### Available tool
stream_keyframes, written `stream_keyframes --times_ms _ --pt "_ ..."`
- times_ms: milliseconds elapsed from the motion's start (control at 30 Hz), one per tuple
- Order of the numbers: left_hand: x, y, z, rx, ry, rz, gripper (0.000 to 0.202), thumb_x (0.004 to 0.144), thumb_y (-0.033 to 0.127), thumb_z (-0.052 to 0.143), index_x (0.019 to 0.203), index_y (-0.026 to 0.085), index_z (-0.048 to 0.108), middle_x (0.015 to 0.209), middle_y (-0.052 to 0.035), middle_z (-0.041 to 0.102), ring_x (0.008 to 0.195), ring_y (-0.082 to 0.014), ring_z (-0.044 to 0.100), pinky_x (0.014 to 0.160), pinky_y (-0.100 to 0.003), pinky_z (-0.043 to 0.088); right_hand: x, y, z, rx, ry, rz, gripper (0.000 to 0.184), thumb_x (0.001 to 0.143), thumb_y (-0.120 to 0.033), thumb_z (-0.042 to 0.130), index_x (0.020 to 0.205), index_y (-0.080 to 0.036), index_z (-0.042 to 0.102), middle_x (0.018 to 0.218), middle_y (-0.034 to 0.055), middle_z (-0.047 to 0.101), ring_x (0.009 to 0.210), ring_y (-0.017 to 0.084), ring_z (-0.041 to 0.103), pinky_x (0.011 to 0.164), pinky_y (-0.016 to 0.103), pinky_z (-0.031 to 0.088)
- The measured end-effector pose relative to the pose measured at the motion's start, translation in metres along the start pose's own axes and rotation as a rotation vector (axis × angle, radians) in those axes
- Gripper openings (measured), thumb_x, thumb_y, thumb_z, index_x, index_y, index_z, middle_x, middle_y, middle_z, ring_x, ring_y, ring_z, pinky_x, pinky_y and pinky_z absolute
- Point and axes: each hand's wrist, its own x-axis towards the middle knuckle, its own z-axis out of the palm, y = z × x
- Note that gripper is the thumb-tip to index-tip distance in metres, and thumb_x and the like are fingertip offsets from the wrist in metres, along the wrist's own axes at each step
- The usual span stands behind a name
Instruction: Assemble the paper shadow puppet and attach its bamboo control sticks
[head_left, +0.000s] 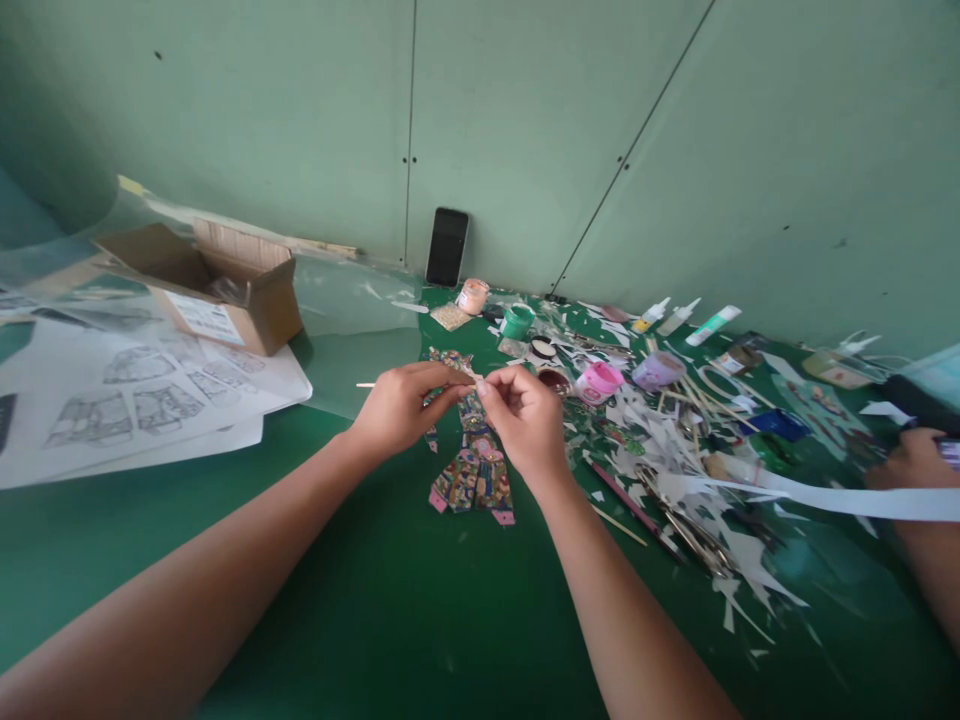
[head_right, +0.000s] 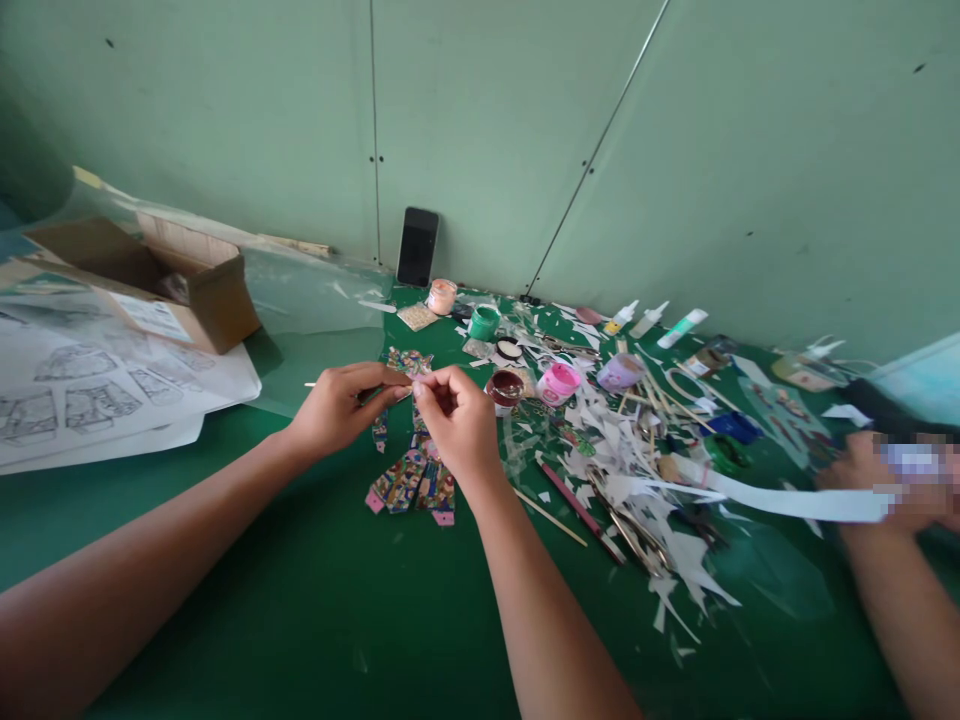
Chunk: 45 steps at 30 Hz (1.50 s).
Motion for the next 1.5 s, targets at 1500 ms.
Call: stream_keyframes --times_ms 1500 --pt "0.001 0.0023 0.0004 -0.181 0.025 0.124 0.017 0.097 0.023 0.05 0.09 0.017 0.063 0.083 -0.0048 0.069 0.08 -0.0137 0.062 0.074 -0.026 0.049 -0.0065 -0.0038 0.0004 -0.22 0.074 -0.413 0.011 0.089 -0.016 0.047 0.078 -0.021 0.048 0.064 -0.0047 0.047 0.05 0.008 0.041 0.05 0.021 0.034"
